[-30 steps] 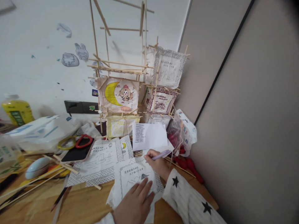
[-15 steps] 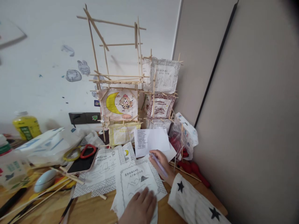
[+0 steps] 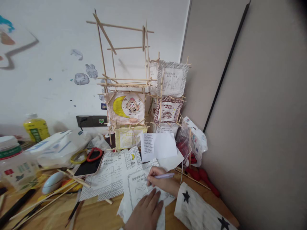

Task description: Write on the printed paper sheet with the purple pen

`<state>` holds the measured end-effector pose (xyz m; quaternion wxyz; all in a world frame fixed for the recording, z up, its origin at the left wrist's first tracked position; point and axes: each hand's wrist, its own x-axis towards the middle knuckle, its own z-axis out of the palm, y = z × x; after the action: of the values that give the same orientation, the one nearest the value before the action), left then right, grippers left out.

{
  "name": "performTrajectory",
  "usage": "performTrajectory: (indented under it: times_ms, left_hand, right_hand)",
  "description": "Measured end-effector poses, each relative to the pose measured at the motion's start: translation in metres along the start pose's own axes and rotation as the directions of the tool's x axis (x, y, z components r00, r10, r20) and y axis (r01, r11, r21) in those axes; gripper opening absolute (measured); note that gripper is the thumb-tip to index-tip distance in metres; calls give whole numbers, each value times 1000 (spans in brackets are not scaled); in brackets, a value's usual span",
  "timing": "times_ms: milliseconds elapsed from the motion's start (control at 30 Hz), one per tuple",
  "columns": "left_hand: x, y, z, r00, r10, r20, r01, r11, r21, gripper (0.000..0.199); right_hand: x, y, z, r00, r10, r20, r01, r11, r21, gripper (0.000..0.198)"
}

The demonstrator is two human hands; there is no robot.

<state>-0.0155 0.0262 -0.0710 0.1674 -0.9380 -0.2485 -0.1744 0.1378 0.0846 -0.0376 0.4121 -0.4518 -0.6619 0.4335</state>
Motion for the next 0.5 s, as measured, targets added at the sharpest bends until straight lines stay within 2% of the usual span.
performTrajectory:
  times_ms: [167, 500]
  left_hand:
    - [9, 1, -21, 969, -63, 237, 78, 995, -56, 49]
    - [18, 7, -42, 903, -165, 397, 197, 979, -42, 52]
  right_hand:
    - [-1, 7, -7, 997, -62, -37, 53, 977, -205, 23]
    - [0, 12, -6, 995, -103, 4, 100, 958, -269, 25]
